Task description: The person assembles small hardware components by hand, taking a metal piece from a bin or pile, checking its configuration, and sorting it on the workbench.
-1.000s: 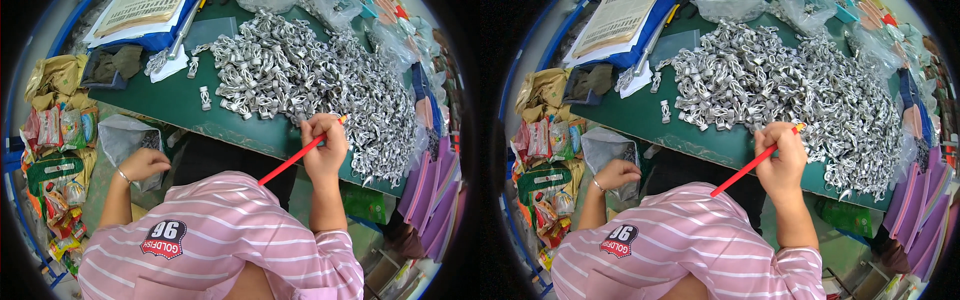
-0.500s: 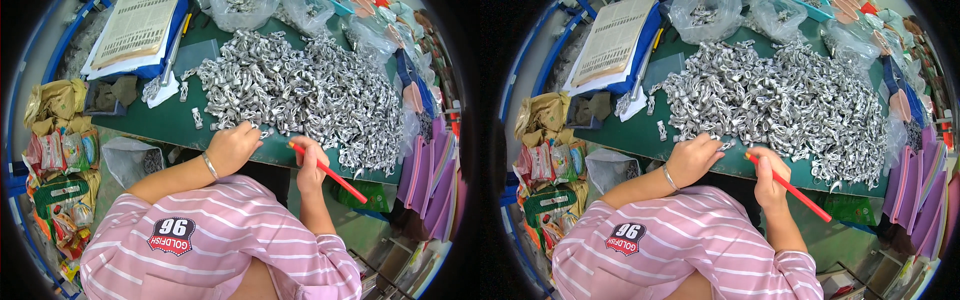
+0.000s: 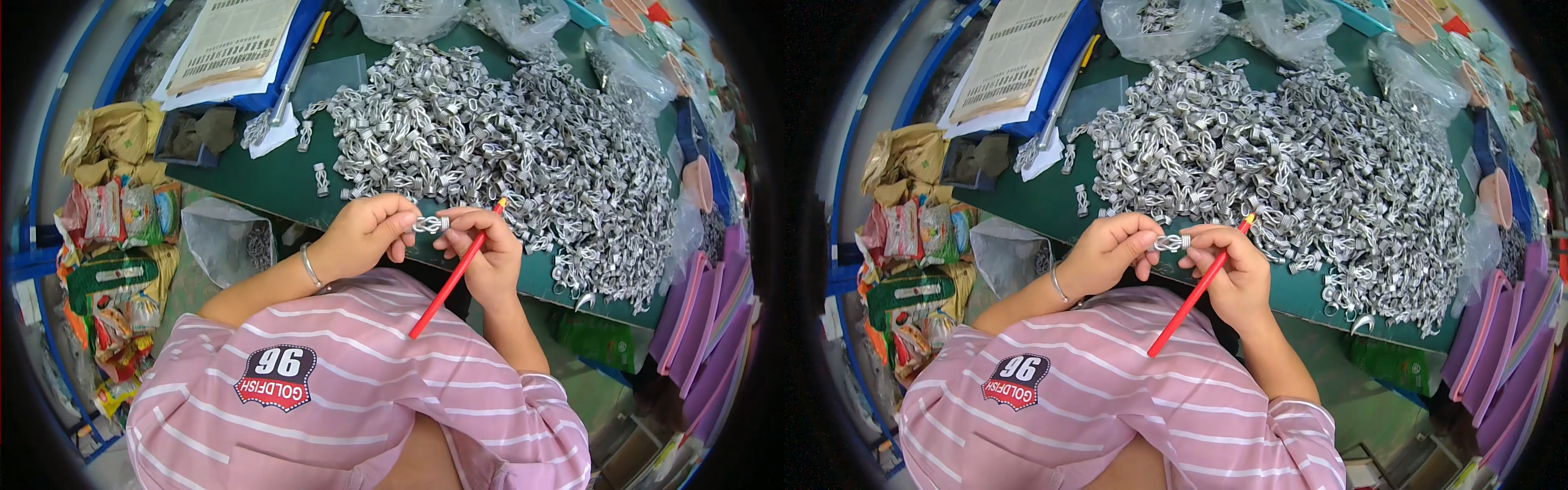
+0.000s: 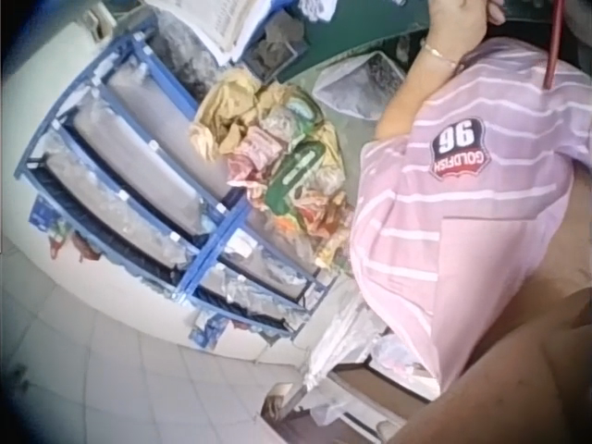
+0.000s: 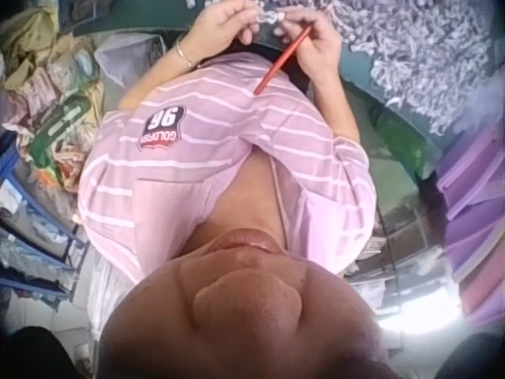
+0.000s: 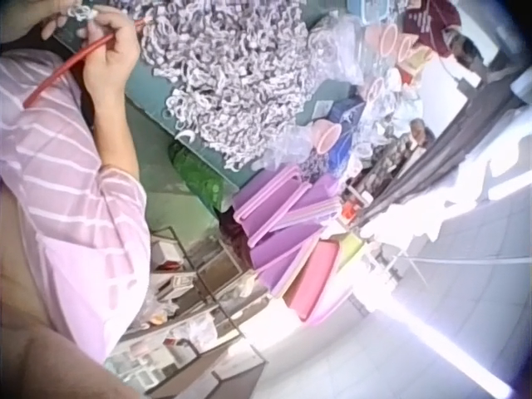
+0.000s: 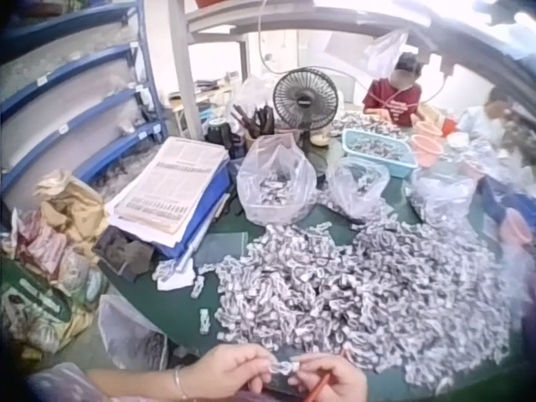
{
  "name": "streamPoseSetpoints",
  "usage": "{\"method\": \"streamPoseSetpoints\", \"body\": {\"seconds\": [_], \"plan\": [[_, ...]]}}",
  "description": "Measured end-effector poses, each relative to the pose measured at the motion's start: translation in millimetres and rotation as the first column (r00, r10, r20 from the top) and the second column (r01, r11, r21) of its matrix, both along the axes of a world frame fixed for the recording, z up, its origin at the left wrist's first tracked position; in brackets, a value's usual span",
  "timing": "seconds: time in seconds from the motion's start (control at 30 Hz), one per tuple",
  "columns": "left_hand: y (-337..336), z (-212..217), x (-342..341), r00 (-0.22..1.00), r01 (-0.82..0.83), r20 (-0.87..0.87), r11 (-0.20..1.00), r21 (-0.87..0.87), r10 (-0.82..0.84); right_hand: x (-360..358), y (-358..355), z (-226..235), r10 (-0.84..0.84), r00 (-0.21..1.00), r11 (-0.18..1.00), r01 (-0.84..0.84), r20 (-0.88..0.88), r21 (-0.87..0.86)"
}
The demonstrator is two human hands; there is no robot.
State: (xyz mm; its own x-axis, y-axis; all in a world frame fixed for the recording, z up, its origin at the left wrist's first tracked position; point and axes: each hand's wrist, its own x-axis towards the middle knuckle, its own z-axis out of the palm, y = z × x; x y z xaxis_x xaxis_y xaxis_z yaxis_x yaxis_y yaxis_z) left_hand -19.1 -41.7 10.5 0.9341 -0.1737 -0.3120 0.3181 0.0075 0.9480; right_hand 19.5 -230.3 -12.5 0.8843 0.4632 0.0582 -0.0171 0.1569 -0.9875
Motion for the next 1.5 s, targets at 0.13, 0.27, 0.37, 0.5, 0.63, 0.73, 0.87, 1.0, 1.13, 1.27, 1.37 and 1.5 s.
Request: {"method": "streamPoseSetpoints", "body": {"seconds": [0.13,0.27,0.37,0.5,0.63,0.73,0.87,1.0,1.13,1.27,1.37,1.5], "plan": [[-4,10,-5,0.987,-0.137,0.095,0.988,0.076,0.130,6,3,2,0.102,0.977,0.974,-0.060,-0.187,0.218],[-9,14,-9,0.868,-0.266,0.481,0.934,0.237,0.125,7,14,-6,0.099,0.985,0.939,-0.045,-0.144,0.341],[-10,21,-10,0.707,-0.290,0.707,0.906,0.309,-0.016,9,17,-5,0.114,0.959,0.948,-0.027,-0.258,0.318],[-2,28,-11,0.700,-0.319,0.714,0.889,0.329,-0.014,14,18,-9,0.197,0.964,0.913,-0.113,-0.180,0.391],[5,24,-7,0.736,-0.316,0.671,0.922,0.223,0.090,14,27,-1,0.142,0.985,0.905,-0.088,-0.101,0.417],[13,22,-3,0.717,-0.259,0.696,0.938,0.230,0.028,9,30,0,0.072,0.995,0.924,-0.038,-0.073,0.382],[14,14,-7,0.915,-0.217,0.313,0.965,-0.145,0.253,5,36,7,-0.082,0.990,0.942,0.038,0.116,0.334],[21,6,-13,0.974,-0.228,-0.109,0.857,-0.462,0.200,0,50,21,-0.100,0.942,0.960,0.007,0.322,0.279],[36,5,-14,0.945,-0.303,-0.316,0.577,-0.758,0.082,4,59,30,0.069,0.815,0.990,-0.129,0.575,0.064],[77,-4,-18,0.929,-0.367,-0.071,0.880,-0.301,0.363,-7,57,30,-0.082,0.978,0.971,0.036,0.191,0.235],[97,-8,-12,0.888,-0.400,0.426,0.747,0.532,0.173,4,46,28,-0.081,0.995,0.991,0.074,0.055,0.111],[98,-28,-12,0.877,-0.324,0.479,0.708,0.628,-0.023,4,56,26,-0.073,0.992,0.996,0.068,0.101,0.053]]}}
